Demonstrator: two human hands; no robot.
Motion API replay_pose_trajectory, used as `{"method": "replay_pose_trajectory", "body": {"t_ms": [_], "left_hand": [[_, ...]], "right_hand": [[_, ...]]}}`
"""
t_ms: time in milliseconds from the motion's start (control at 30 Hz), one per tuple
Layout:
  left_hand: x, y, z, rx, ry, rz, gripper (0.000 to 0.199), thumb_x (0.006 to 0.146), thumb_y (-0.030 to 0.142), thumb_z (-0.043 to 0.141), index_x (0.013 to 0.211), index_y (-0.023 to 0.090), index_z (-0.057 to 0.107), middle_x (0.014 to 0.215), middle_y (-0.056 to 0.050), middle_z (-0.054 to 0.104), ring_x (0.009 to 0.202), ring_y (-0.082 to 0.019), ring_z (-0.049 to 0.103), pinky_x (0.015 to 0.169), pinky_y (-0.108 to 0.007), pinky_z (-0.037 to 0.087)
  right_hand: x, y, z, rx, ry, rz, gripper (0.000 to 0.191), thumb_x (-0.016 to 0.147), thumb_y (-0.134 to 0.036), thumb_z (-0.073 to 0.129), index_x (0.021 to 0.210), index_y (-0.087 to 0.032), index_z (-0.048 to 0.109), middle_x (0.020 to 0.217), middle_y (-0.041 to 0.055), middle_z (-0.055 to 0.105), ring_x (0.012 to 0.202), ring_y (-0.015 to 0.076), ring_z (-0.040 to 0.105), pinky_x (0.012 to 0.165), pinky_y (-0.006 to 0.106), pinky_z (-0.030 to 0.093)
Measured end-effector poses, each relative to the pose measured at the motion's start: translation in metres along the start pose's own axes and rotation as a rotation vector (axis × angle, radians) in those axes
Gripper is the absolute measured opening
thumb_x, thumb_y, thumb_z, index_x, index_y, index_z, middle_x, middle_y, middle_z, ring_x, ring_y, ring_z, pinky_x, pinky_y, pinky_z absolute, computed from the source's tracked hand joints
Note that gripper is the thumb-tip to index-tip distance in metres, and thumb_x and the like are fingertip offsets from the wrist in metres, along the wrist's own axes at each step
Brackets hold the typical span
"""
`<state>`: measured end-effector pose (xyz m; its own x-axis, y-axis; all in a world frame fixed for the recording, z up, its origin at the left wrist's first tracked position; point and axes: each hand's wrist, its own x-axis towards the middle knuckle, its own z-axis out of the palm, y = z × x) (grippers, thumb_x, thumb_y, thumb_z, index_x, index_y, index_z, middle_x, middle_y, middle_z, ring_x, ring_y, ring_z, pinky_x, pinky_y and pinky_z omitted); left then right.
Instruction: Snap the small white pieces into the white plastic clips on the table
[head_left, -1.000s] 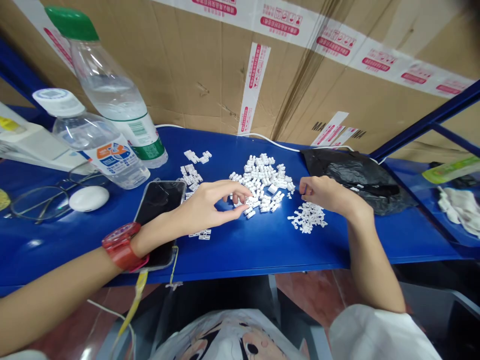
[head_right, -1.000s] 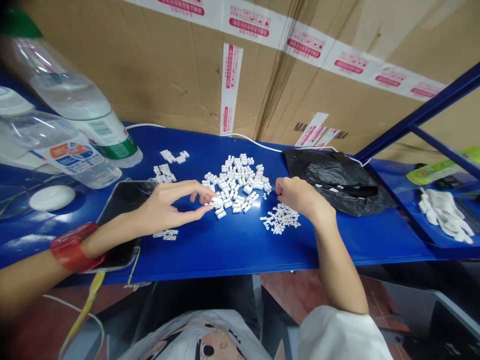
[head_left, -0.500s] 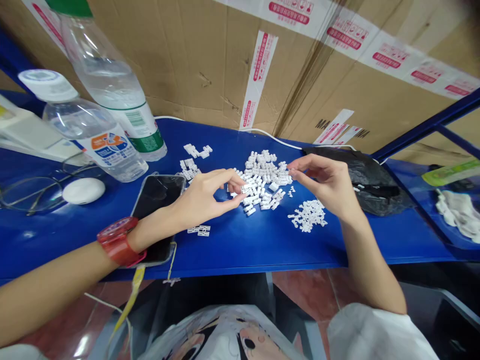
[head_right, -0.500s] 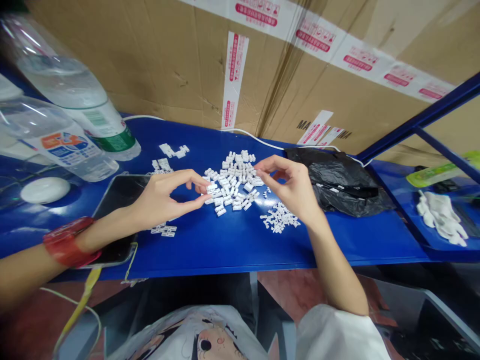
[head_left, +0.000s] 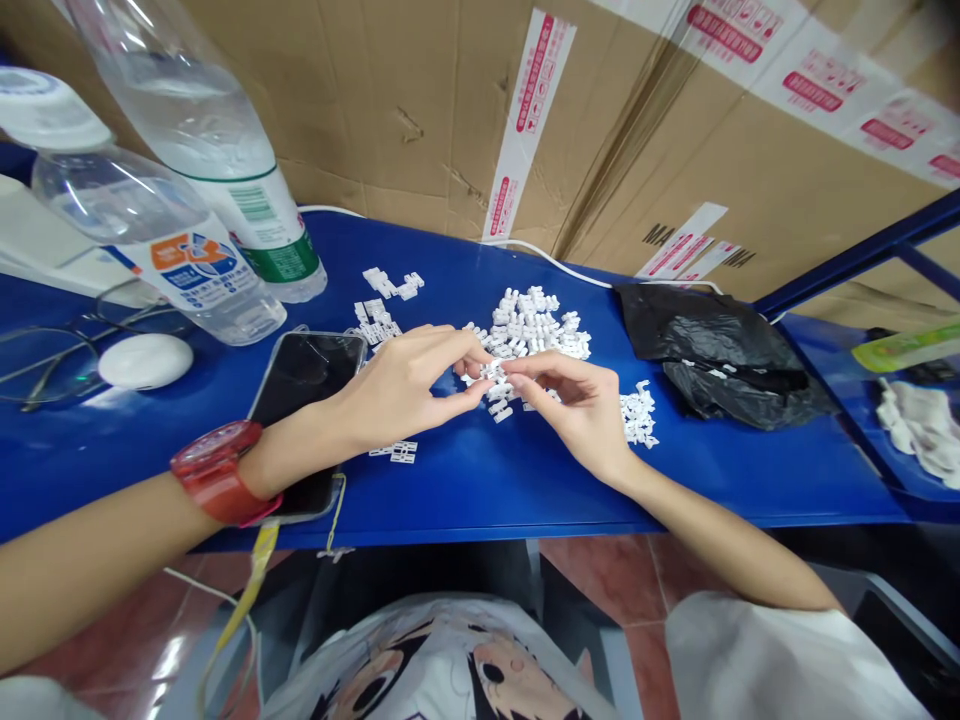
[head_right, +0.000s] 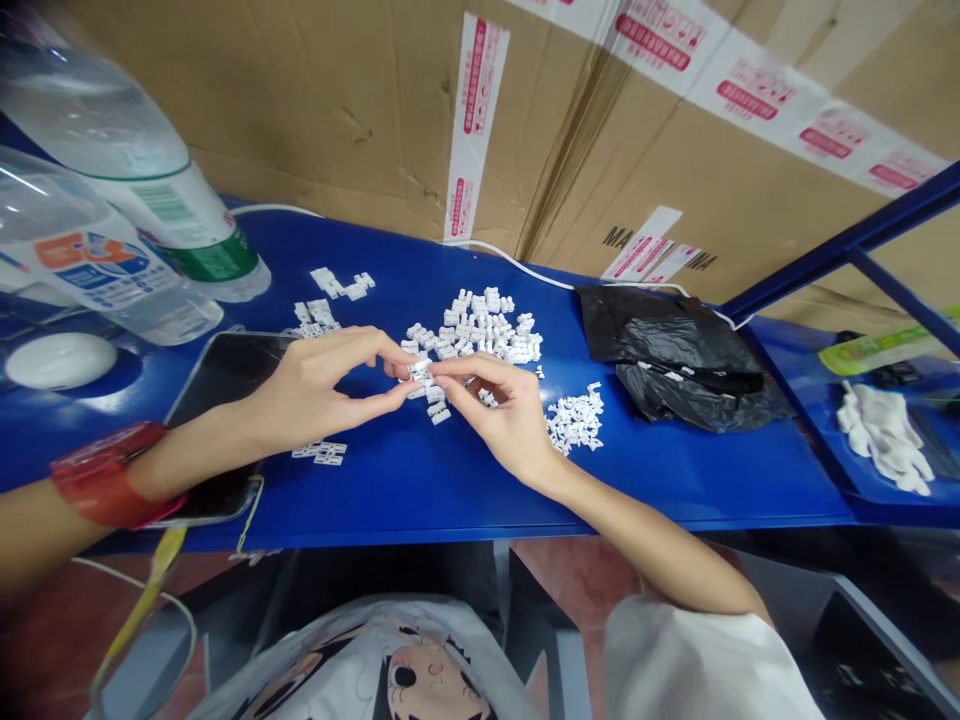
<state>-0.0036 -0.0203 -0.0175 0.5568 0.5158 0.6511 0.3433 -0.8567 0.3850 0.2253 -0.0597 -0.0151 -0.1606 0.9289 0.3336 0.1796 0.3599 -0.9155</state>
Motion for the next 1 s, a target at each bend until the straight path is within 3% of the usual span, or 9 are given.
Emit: {"method": "replay_pose_trajectory", "body": {"t_ms": [300,667,833,1000], "left_hand": [[0.0002,-0.0011,0.0002,0.102,-0.006,0.078,0.003,0.103,0.015,0.064,0.101,0.017,0.066,0.087,-0.002,0.075,0.08,-0.017,0.073,0.08,-0.028,0.053],[0.0012,0.0004,-0.0022,0.075,0.009,0.145,0.006,0.105,0.015,0.064,0.109,0.017,0.069,0.092,-0.004,0.078,0.085,-0.017,0.075,0.084,-0.028,0.057],[0.0023,0.0039,-0.0016,-0.036,0.009,0.153,0.011,0.105,0.013,0.066,0.115,0.015,0.069,0.092,-0.004,0.077,0.083,-0.015,0.074,0.082,-0.025,0.058],[0.0015,0.0024,-0.0004,-0.066,-0.001,0.163,0.009,0.106,0.016,0.066,0.114,0.015,0.069,0.091,-0.004,0.076,0.084,-0.015,0.074,0.083,-0.024,0.058]], "right_hand": [[0.0005,0.0021,0.0049,-0.02,-0.022,0.001,0.001,0.092,-0.021,0.078,0.093,-0.022,0.078,0.086,0.0008,0.075,0.076,0.0134,0.068,0.065,0.028,0.052],[0.0038,0.0023,0.0047,0.166,-0.07,0.128,0.018,0.089,-0.029,0.084,0.098,-0.024,0.069,0.088,-0.0007,0.072,0.082,0.0143,0.068,0.071,0.029,0.055],[0.0073,-0.0005,-0.0003,0.289,-0.239,0.212,0.016,0.093,-0.031,0.082,0.104,-0.022,0.076,0.094,0.001,0.078,0.086,0.0137,0.072,0.076,0.028,0.058],[0.0071,0.0006,-0.0014,0.301,-0.252,0.207,0.014,0.093,-0.032,0.083,0.101,-0.022,0.078,0.098,0.0019,0.081,0.091,0.0141,0.075,0.086,0.029,0.061]]}}
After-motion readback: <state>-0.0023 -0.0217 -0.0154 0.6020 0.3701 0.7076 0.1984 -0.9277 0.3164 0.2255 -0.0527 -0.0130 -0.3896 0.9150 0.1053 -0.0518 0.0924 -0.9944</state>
